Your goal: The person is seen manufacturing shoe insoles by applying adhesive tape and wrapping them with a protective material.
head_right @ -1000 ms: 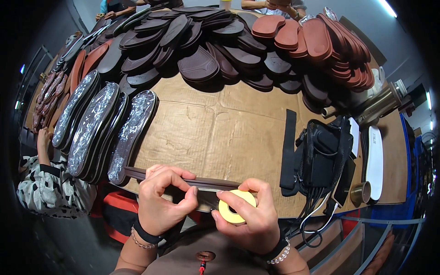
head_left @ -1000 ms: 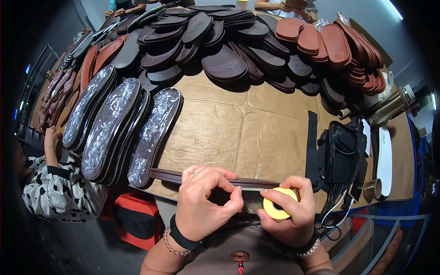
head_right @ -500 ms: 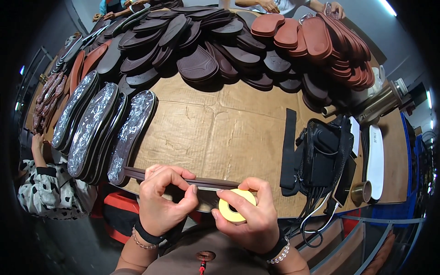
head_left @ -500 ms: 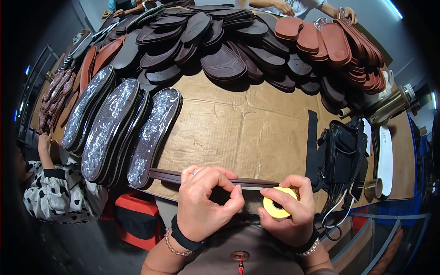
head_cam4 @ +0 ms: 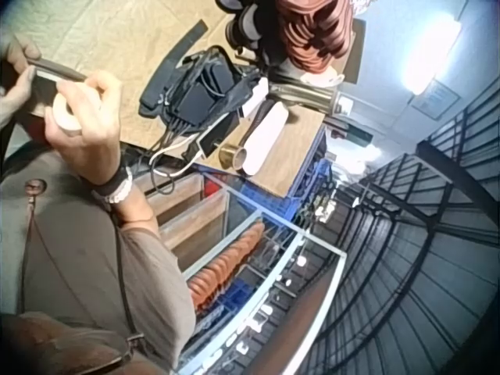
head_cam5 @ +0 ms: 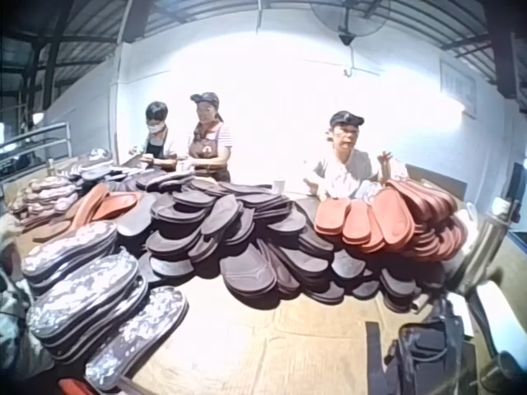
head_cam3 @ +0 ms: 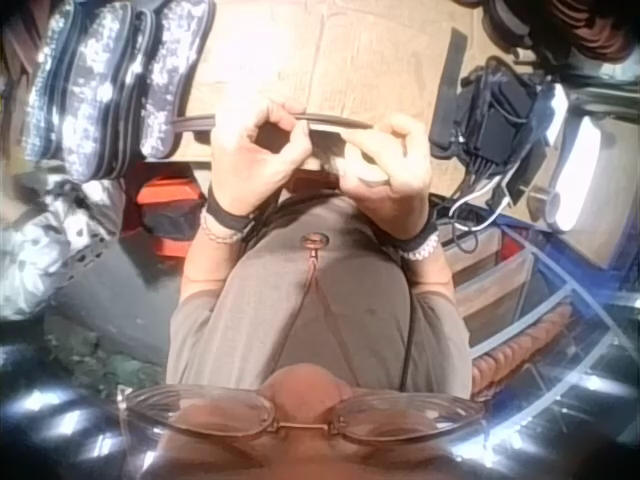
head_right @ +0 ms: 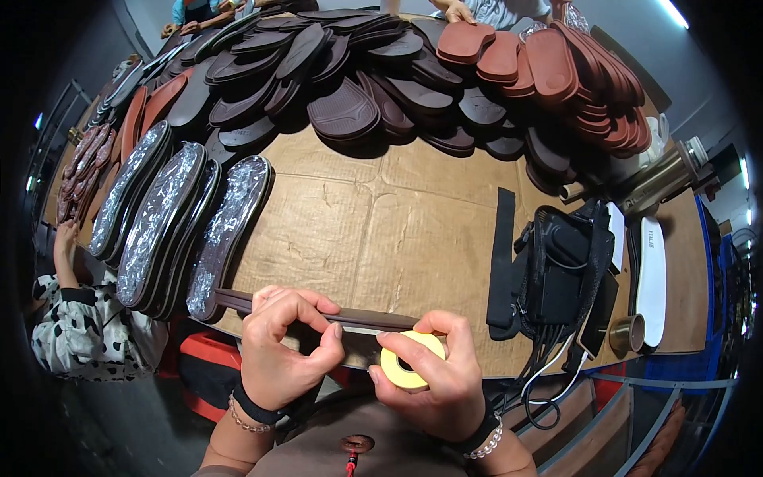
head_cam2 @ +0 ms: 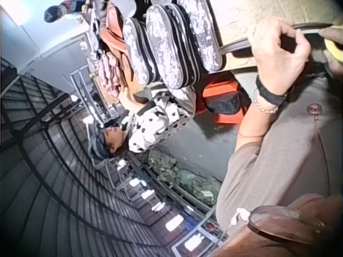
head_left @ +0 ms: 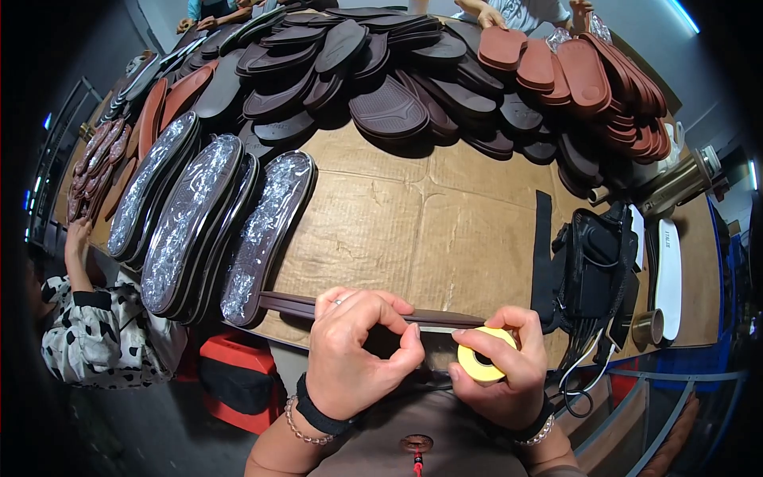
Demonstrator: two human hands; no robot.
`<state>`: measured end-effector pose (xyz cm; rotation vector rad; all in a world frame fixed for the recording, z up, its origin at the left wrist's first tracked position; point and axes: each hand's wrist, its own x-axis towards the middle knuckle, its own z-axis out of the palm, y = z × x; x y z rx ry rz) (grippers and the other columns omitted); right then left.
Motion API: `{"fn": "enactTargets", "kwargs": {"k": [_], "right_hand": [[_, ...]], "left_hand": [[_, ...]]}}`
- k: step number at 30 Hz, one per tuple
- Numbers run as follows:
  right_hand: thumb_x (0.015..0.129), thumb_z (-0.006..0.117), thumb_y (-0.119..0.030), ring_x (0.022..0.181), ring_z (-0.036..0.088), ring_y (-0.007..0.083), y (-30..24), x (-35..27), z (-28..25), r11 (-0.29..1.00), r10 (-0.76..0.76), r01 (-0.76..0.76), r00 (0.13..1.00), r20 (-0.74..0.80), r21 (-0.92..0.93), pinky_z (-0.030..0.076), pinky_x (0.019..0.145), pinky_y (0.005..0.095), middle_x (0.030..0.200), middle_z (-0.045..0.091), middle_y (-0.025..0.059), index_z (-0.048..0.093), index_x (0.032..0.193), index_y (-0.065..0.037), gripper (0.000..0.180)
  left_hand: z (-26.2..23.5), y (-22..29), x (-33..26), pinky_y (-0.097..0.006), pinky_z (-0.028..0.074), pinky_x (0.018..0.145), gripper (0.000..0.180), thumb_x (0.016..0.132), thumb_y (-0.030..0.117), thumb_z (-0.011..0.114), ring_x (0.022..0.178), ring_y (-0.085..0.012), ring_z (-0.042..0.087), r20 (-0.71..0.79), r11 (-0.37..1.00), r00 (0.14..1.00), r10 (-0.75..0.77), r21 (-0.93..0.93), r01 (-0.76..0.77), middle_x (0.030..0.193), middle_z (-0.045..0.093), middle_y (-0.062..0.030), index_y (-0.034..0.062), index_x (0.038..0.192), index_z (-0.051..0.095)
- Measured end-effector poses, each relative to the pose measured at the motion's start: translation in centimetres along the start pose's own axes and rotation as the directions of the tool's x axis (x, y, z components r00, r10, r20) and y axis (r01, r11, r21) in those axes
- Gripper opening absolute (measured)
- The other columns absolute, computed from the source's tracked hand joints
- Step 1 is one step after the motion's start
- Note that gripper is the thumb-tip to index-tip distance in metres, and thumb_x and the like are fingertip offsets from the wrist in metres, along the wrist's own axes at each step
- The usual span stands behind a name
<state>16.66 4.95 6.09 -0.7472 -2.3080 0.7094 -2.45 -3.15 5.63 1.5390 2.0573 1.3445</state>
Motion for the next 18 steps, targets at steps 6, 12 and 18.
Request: {"fn": "enactTargets", "kwargs": {"k": [6, 12, 18], "right_hand": [[0.068, 0.089, -0.013, 0.092, 0.062, 0.0285, -0.01, -0.05, 0.07, 1.000, 0.017, -0.017, 1.000, -0.002, 0.012, 0.057, 0.073, 0.0355, 0.105, 0.057, 0.0169, 0.076, 0.108, -0.006, 0.042], [0.069, 0.088, -0.013, 0.092, 0.062, 0.0287, -0.06, 0.06, 0.18, 1.000, 0.026, -0.026, 1.000, -0.013, 0.017, 0.057, 0.073, 0.0357, 0.104, 0.058, 0.0171, 0.076, 0.107, -0.005, 0.041], [0.069, 0.086, -0.012, 0.092, 0.062, 0.0296, -0.13, 0.19, 0.26, 0.999, 0.050, -0.050, 0.999, -0.015, 0.003, 0.057, 0.074, 0.0356, 0.103, 0.058, 0.0180, 0.075, 0.104, -0.004, 0.038]], "left_hand": [[-0.04, 0.03, 0.08, -0.037, 0.042, 0.092, 0.018, 0.072, 0.006, 0.079, 0.082, -0.0213, 0.069, 0.000, 1.000, 1.000, 0.007, 0.003, -0.007, 0.085, 0.072, -0.0029, 0.0100, 0.074, 0.062], [0.05, 0.09, 0.09, -0.035, 0.040, 0.094, 0.014, 0.071, 0.004, 0.078, 0.081, -0.0202, 0.067, -0.006, 0.999, 1.000, -0.024, -0.025, 0.024, 0.085, 0.075, -0.0063, 0.0076, 0.072, 0.064], [0.10, 0.27, 0.18, -0.035, 0.041, 0.094, 0.015, 0.072, 0.005, 0.078, 0.081, -0.0202, 0.067, 0.004, 0.999, 0.999, -0.038, -0.011, 0.038, 0.086, 0.074, -0.0062, 0.0077, 0.072, 0.063]]}}
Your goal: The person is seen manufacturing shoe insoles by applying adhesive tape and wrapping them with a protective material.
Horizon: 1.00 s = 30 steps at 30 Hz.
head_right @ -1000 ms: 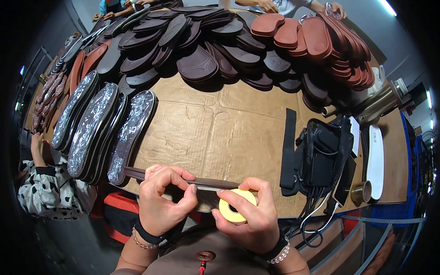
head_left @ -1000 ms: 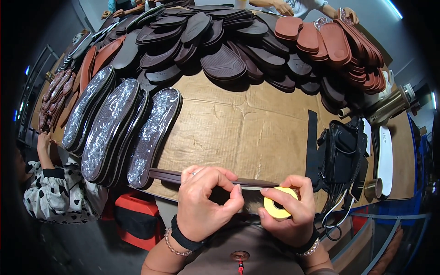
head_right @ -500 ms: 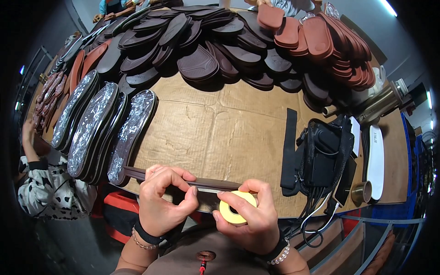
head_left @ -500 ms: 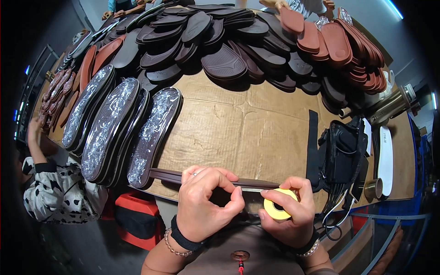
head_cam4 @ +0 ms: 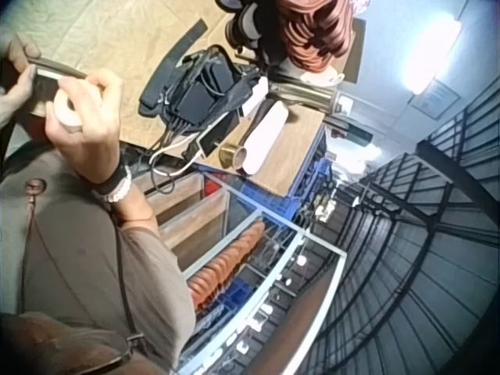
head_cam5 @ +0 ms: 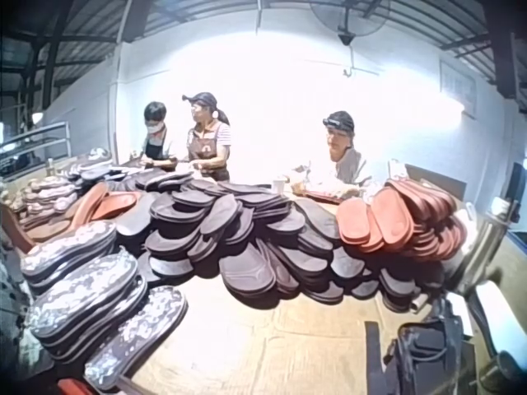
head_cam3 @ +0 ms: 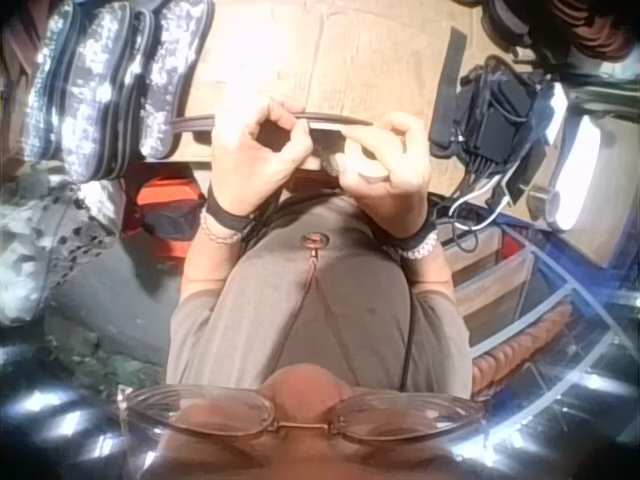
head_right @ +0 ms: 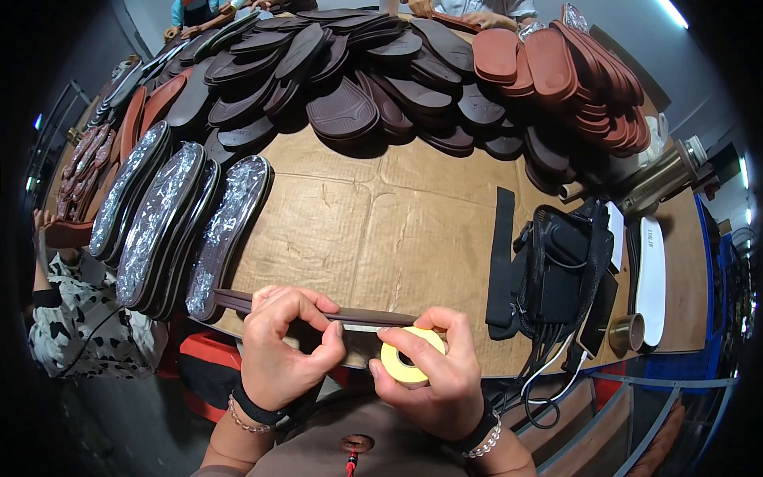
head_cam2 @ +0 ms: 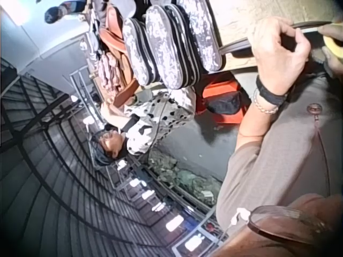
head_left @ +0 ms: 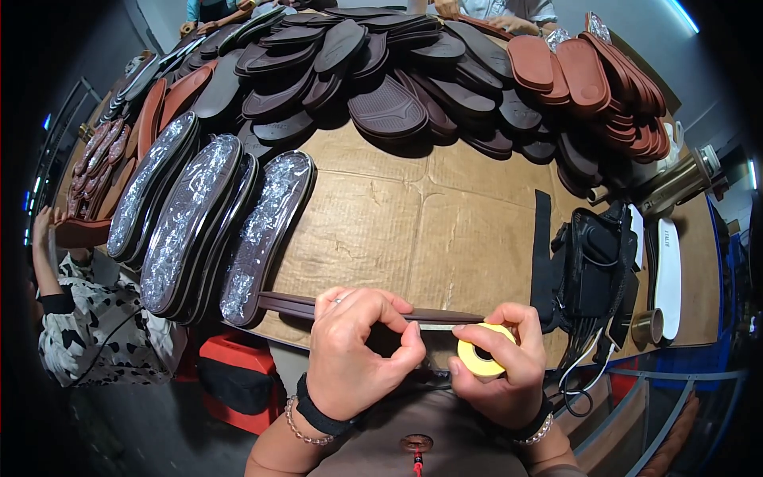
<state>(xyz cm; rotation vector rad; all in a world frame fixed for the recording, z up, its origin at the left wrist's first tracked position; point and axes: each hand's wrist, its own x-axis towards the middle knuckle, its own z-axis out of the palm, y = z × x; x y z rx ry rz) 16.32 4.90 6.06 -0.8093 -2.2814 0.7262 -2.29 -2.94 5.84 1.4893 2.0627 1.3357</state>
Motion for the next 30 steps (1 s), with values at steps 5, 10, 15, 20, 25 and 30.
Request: {"fn": "enactTargets", "kwargs": {"k": [5, 10, 15, 20, 25, 30], "right_hand": [[0.068, 0.086, -0.012, 0.092, 0.062, 0.0298, -0.1, 0.0, 0.0, 1.000, -0.008, 0.008, 1.000, -0.005, 0.000, 0.057, 0.074, 0.0360, 0.103, 0.058, 0.0184, 0.075, 0.103, -0.004, 0.037], [0.069, 0.086, -0.012, 0.093, 0.062, 0.0301, -0.2, 0.0, 0.1, 1.000, -0.004, 0.004, 1.000, -0.010, 0.002, 0.057, 0.073, 0.0363, 0.103, 0.059, 0.0183, 0.075, 0.103, -0.004, 0.037], [0.068, 0.085, -0.010, 0.094, 0.061, 0.0304, -0.1, 0.2, 0.1, 1.000, -0.024, 0.024, 1.000, -0.012, 0.002, 0.057, 0.073, 0.0363, 0.101, 0.060, 0.0177, 0.075, 0.104, -0.004, 0.037], [0.067, 0.085, -0.009, 0.092, 0.061, 0.0303, -0.1, 0.3, 0.3, 1.000, -0.028, 0.029, 0.999, -0.031, 0.009, 0.056, 0.073, 0.0365, 0.099, 0.060, 0.0171, 0.075, 0.103, -0.004, 0.038], [0.067, 0.085, -0.009, 0.092, 0.061, 0.0300, 0.0, 0.2, 0.4, 1.000, -0.028, 0.029, 0.999, -0.039, 0.004, 0.056, 0.072, 0.0364, 0.099, 0.059, 0.0170, 0.075, 0.104, -0.004, 0.039], [0.066, 0.086, -0.009, 0.091, 0.061, 0.0293, 0.1, 0.1, 0.4, 1.000, -0.015, 0.016, 0.999, -0.043, 0.013, 0.056, 0.071, 0.0363, 0.099, 0.058, 0.0173, 0.075, 0.103, -0.004, 0.039]], "left_hand": [[0.0, 0.2, 0.1, -0.035, 0.041, 0.094, 0.016, 0.072, 0.005, 0.077, 0.082, -0.0213, 0.067, 0.017, 1.000, 1.000, -0.019, 0.013, 0.019, 0.086, 0.074, -0.0070, 0.0074, 0.072, 0.061], [-0.1, 0.3, 0.1, -0.035, 0.041, 0.093, 0.017, 0.072, 0.005, 0.077, 0.082, -0.0232, 0.066, 0.028, 1.000, 0.999, -0.016, 0.010, 0.016, 0.086, 0.073, -0.0083, 0.0071, 0.072, 0.059], [-0.4, 0.2, 0.0, -0.036, 0.042, 0.092, 0.020, 0.074, 0.003, 0.075, 0.083, -0.0255, 0.064, 0.038, 0.999, 0.999, -0.039, -0.022, 0.040, 0.088, 0.074, -0.0093, 0.0062, 0.071, 0.055], [-0.8, -0.5, -0.2, -0.033, 0.049, 0.088, 0.017, 0.079, -0.003, 0.069, 0.087, -0.0204, 0.066, 0.048, 0.993, 0.996, -0.075, -0.084, 0.079, 0.092, 0.073, -0.0105, 0.0033, 0.086, 0.055], [-0.6, -0.8, -0.4, -0.029, 0.054, 0.083, 0.023, 0.084, -0.004, 0.071, 0.091, -0.0160, 0.068, 0.029, 0.990, 0.997, -0.070, -0.124, 0.073, 0.095, 0.070, -0.0111, 0.0018, 0.097, 0.053], [-0.7, -0.4, 0.0, -0.032, 0.051, 0.086, 0.024, 0.084, 0.002, 0.079, 0.090, -0.0192, 0.067, 0.055, 0.994, 0.995, -0.079, -0.067, 0.082, 0.093, 0.071, -0.0096, 0.0022, 0.095, 0.057]]}}
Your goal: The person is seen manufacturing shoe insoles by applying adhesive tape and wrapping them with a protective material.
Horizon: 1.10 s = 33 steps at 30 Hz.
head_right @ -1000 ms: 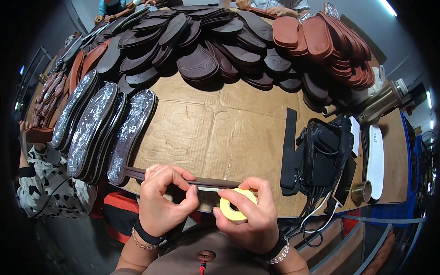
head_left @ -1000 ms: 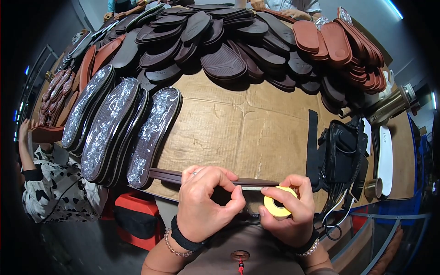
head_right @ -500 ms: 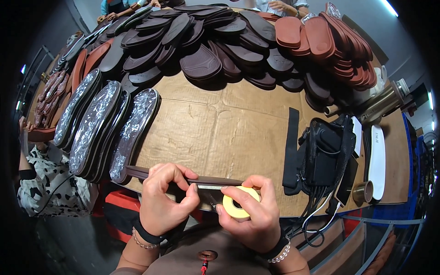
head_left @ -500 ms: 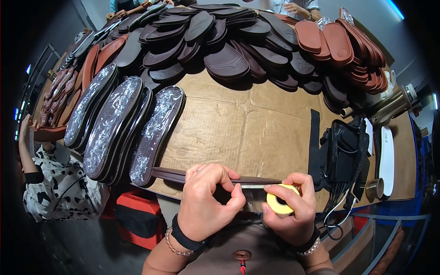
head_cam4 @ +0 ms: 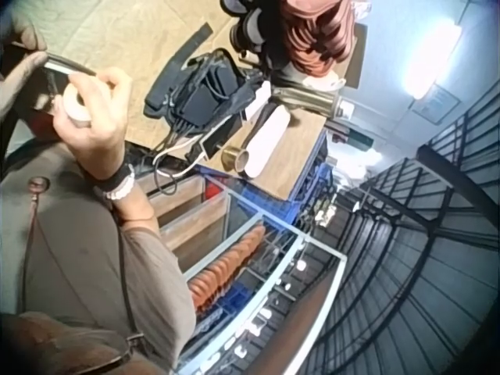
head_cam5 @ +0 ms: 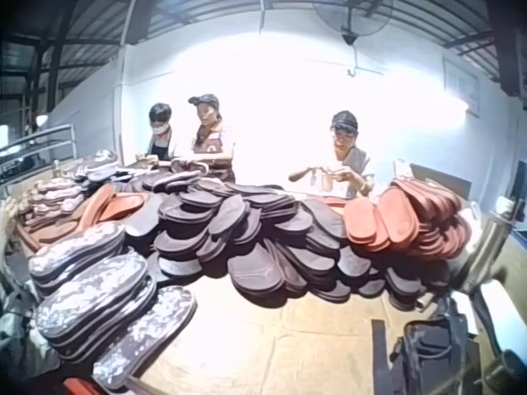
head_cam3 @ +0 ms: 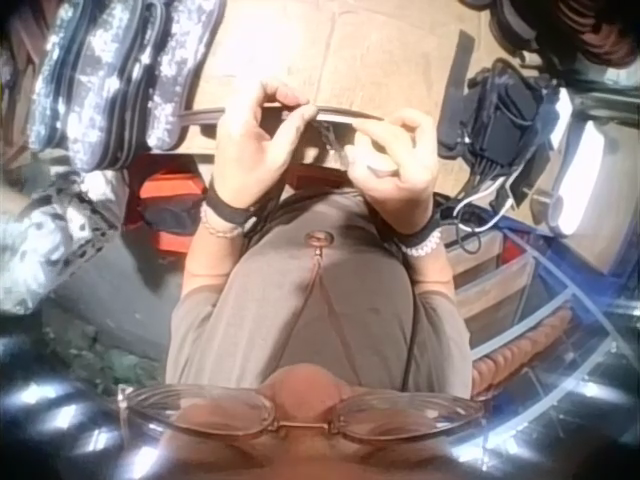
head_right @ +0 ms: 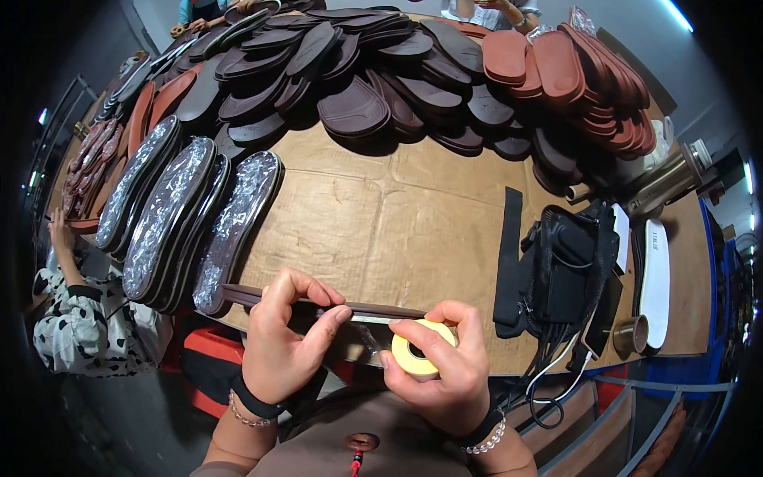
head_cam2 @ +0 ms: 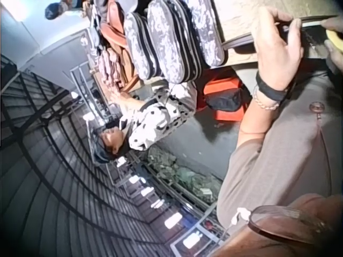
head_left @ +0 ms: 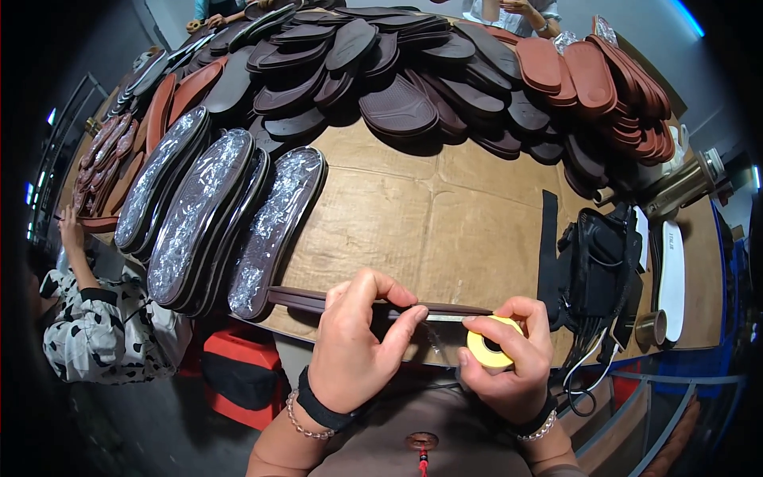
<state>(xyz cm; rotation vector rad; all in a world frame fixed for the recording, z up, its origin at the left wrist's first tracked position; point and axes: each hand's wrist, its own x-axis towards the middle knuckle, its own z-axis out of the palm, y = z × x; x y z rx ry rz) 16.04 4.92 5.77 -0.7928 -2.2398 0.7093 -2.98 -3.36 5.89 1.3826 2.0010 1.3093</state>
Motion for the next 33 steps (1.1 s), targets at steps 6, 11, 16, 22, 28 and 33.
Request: {"fn": "enactTargets", "kwargs": {"k": [6, 11, 16, 22, 28, 33], "right_hand": [[0.070, 0.085, -0.009, 0.090, 0.063, 0.0297, 0.6, -0.6, -0.4, 0.998, 0.045, -0.042, 0.996, -0.072, 0.037, 0.056, 0.074, 0.0363, 0.100, 0.060, 0.0180, 0.069, 0.111, -0.001, 0.044], [0.075, 0.084, -0.009, 0.088, 0.066, 0.0296, 1.3, -1.3, -0.5, 0.993, 0.082, -0.074, 0.993, -0.081, 0.094, 0.055, 0.077, 0.0368, 0.101, 0.063, 0.0173, 0.066, 0.111, 0.001, 0.042], [0.080, 0.082, -0.012, 0.087, 0.066, 0.0278, 1.8, -1.8, -0.7, 0.965, 0.217, -0.207, 0.975, -0.048, 0.159, 0.054, 0.078, 0.0354, 0.101, 0.064, 0.0155, 0.064, 0.111, 0.003, 0.039], [0.082, 0.085, -0.018, 0.086, 0.065, 0.0241, 2.1, -1.7, -0.7, 0.905, 0.348, -0.329, 0.937, -0.025, 0.268, 0.053, 0.077, 0.0327, 0.099, 0.064, 0.0133, 0.064, 0.111, 0.002, 0.041], [0.083, 0.085, -0.019, 0.085, 0.065, 0.0214, 2.9, -0.9, -1.4, 0.864, 0.442, -0.442, 0.895, 0.055, 0.242, 0.052, 0.076, 0.0334, 0.094, 0.064, 0.0106, 0.067, 0.104, -0.001, 0.034], [0.083, 0.085, -0.018, 0.084, 0.066, 0.0208, 2.9, -0.5, -1.4, 0.897, 0.384, -0.388, 0.921, 0.059, 0.212, 0.052, 0.075, 0.0325, 0.092, 0.064, 0.0109, 0.068, 0.100, -0.001, 0.029]], "left_hand": [[-0.2, 0.7, 0.1, -0.035, 0.043, 0.092, 0.010, 0.085, 0.007, 0.077, 0.090, -0.0248, 0.066, 0.032, 0.994, 0.996, 0.082, 0.065, -0.084, 0.092, 0.073, -0.0072, 0.0056, 0.094, 0.070], [-0.1, 0.5, -0.1, -0.037, 0.039, 0.094, 0.011, 0.090, 0.007, 0.072, 0.092, -0.0232, 0.068, 0.064, 0.990, 0.992, 0.111, 0.083, -0.116, 0.096, 0.073, -0.0046, 0.0095, 0.100, 0.071], [0.3, 0.4, -0.4, -0.037, 0.037, 0.096, 0.015, 0.092, 0.008, 0.068, 0.095, -0.0234, 0.067, 0.066, 0.965, 0.984, 0.164, 0.196, -0.174, 0.098, 0.074, -0.0052, 0.0109, 0.105, 0.074], [0.4, 0.5, -0.6, -0.037, 0.037, 0.097, 0.014, 0.093, 0.007, 0.066, 0.093, -0.0224, 0.067, 0.059, 0.972, 0.990, 0.129, 0.192, -0.138, 0.098, 0.075, -0.0062, 0.0073, 0.103, 0.076], [0.1, 0.6, -0.6, -0.038, 0.036, 0.102, 0.021, 0.092, 0.005, 0.065, 0.100, -0.0244, 0.067, 0.102, 0.962, 0.986, 0.134, 0.224, -0.155, 0.104, 0.074, -0.0078, 0.0069, 0.111, 0.074], [-1.3, 0.3, -0.8, -0.039, 0.036, 0.105, 0.037, 0.088, -0.001, 0.063, 0.110, -0.0267, 0.066, 0.193, 0.926, 0.956, 0.220, 0.267, -0.267, 0.112, 0.073, -0.0094, 0.0070, 0.123, 0.068]]}}
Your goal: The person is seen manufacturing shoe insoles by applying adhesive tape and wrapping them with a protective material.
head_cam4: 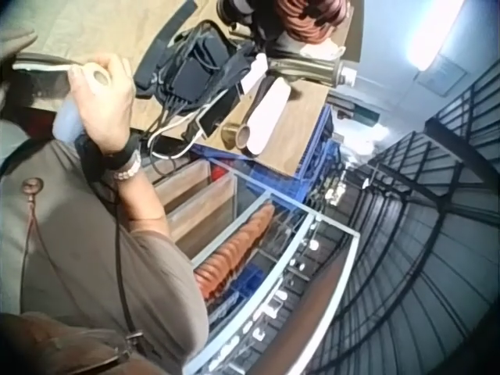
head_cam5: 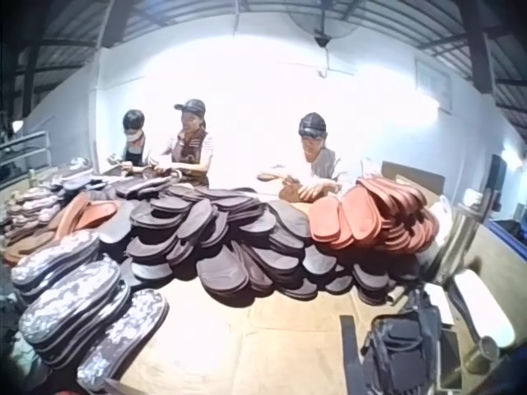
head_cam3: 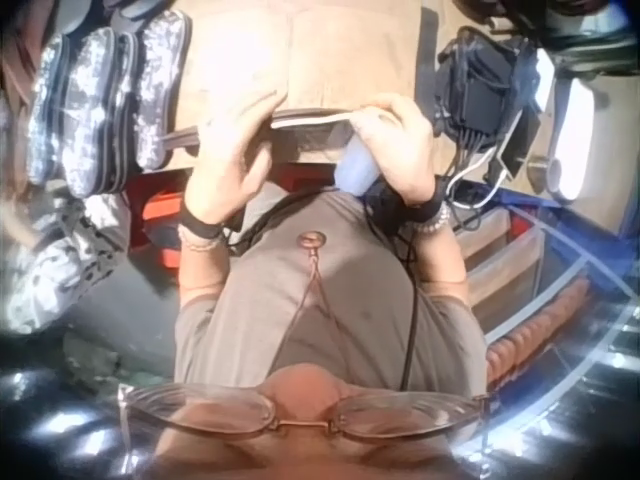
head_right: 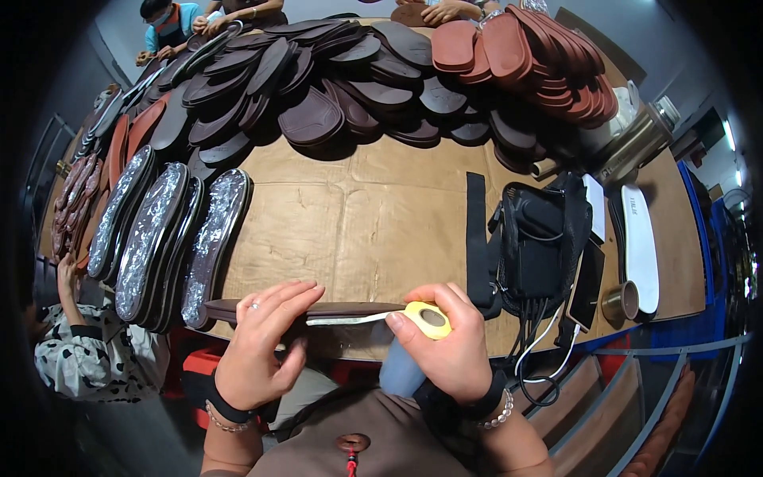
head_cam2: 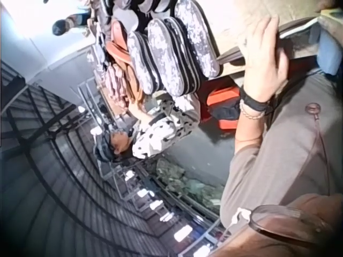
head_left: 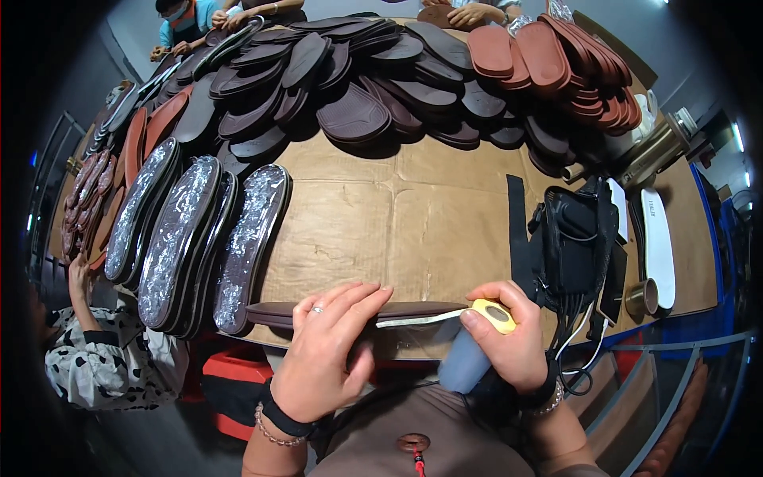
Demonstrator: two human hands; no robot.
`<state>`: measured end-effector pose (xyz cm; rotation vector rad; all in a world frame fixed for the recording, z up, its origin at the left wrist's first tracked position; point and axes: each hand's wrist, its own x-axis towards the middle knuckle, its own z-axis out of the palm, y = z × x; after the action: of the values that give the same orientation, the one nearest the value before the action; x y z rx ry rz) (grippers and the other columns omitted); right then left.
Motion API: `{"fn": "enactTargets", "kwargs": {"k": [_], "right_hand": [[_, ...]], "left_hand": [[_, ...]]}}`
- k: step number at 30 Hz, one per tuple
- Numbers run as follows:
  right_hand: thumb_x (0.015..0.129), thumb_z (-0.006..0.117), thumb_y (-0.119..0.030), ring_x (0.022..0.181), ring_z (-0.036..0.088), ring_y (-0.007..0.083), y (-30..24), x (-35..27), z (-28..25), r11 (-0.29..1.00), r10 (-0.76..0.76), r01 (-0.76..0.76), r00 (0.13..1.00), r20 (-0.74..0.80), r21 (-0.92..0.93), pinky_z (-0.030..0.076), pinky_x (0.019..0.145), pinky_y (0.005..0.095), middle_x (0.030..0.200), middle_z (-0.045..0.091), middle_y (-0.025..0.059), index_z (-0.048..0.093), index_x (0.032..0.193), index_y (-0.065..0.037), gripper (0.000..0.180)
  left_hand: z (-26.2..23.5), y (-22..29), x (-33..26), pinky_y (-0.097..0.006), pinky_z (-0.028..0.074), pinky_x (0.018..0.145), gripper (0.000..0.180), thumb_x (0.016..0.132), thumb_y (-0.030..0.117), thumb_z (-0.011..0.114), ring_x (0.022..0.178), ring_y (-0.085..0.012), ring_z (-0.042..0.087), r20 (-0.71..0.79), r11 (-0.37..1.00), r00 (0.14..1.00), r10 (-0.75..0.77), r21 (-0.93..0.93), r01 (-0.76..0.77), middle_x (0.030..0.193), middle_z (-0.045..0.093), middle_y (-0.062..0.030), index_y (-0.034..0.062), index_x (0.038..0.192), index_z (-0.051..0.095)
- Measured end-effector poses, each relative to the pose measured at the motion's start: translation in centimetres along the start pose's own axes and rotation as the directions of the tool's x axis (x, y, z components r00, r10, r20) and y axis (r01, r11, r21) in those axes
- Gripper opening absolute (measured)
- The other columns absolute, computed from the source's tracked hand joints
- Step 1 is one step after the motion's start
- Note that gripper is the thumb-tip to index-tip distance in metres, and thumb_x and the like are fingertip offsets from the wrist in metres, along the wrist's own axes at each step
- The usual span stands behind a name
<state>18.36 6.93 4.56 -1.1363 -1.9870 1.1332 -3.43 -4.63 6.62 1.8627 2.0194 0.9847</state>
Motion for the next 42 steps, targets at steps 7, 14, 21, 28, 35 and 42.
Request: {"fn": "enactTargets", "kwargs": {"k": [7, 14, 21, 28, 35, 42], "right_hand": [[0.080, 0.087, -0.017, 0.081, 0.066, 0.0216, -1.8, -0.9, -0.1, 0.995, -0.044, 0.047, 0.998, -0.036, 0.083, 0.052, 0.074, 0.0317, 0.090, 0.066, 0.0122, 0.068, 0.100, 0.001, 0.033], [0.077, 0.089, -0.018, 0.075, 0.066, 0.0277, -4.5, -1.6, -0.9, 0.951, -0.284, 0.265, 0.952, -0.113, -0.156, 0.053, 0.069, 0.0349, 0.088, 0.065, 0.0143, 0.066, 0.100, 0.001, 0.037], [0.077, 0.086, -0.014, 0.074, 0.066, 0.0299, -5.2, -2.0, -1.0, 0.935, -0.319, 0.285, 0.936, -0.151, -0.210, 0.053, 0.067, 0.0363, 0.086, 0.064, 0.0152, 0.064, 0.098, 0.001, 0.034], [0.077, 0.085, -0.012, 0.072, 0.065, 0.0309, -5.2, -2.5, -1.0, 0.939, -0.301, 0.268, 0.943, -0.141, -0.214, 0.053, 0.066, 0.0369, 0.084, 0.064, 0.0159, 0.065, 0.096, 0.001, 0.031], [0.078, 0.085, -0.014, 0.073, 0.067, 0.0317, -4.4, -2.1, -0.7, 0.969, -0.212, 0.184, 0.963, -0.164, -0.167, 0.054, 0.067, 0.0368, 0.084, 0.065, 0.0165, 0.065, 0.096, 0.001, 0.031], [0.078, 0.084, -0.015, 0.073, 0.068, 0.0314, -4.0, -1.7, -0.6, 0.980, -0.171, 0.154, 0.974, -0.147, -0.125, 0.054, 0.067, 0.0370, 0.083, 0.066, 0.0161, 0.065, 0.095, 0.001, 0.031]], "left_hand": [[-0.5, -1.0, -0.5, -0.039, 0.043, 0.098, 0.042, 0.082, -0.015, 0.060, 0.104, -0.0294, 0.068, -0.029, 0.999, 0.999, 0.027, -0.044, -0.028, 0.107, 0.073, -0.0107, 0.0052, 0.118, 0.069], [-0.8, -0.8, -1.6, -0.037, 0.041, 0.097, 0.051, 0.076, -0.016, 0.058, 0.110, -0.0264, 0.067, -0.150, 0.991, 0.986, 0.072, -0.104, -0.088, 0.115, 0.072, -0.0096, 0.0059, 0.121, 0.067], [-0.7, -0.7, -2.2, -0.038, 0.042, 0.099, 0.053, 0.074, -0.017, 0.058, 0.110, -0.0266, 0.068, -0.179, 0.990, 0.982, 0.062, -0.114, -0.083, 0.116, 0.072, -0.0095, 0.0060, 0.121, 0.067], [-0.8, -0.5, -2.3, -0.038, 0.042, 0.100, 0.052, 0.075, -0.017, 0.058, 0.111, -0.0263, 0.068, -0.192, 0.988, 0.980, 0.057, -0.127, -0.083, 0.115, 0.073, -0.0089, 0.0060, 0.120, 0.068], [-0.5, -0.2, -2.4, -0.038, 0.044, 0.101, 0.044, 0.079, -0.017, 0.059, 0.109, -0.0290, 0.069, -0.198, 0.989, 0.980, 0.027, -0.140, -0.055, 0.113, 0.074, -0.0112, 0.0041, 0.116, 0.071], [-0.4, -0.2, -2.3, -0.039, 0.044, 0.102, 0.044, 0.078, -0.017, 0.060, 0.110, -0.0293, 0.069, -0.204, 0.989, 0.979, 0.023, -0.137, -0.051, 0.113, 0.075, -0.0113, 0.0037, 0.115, 0.071]]}}
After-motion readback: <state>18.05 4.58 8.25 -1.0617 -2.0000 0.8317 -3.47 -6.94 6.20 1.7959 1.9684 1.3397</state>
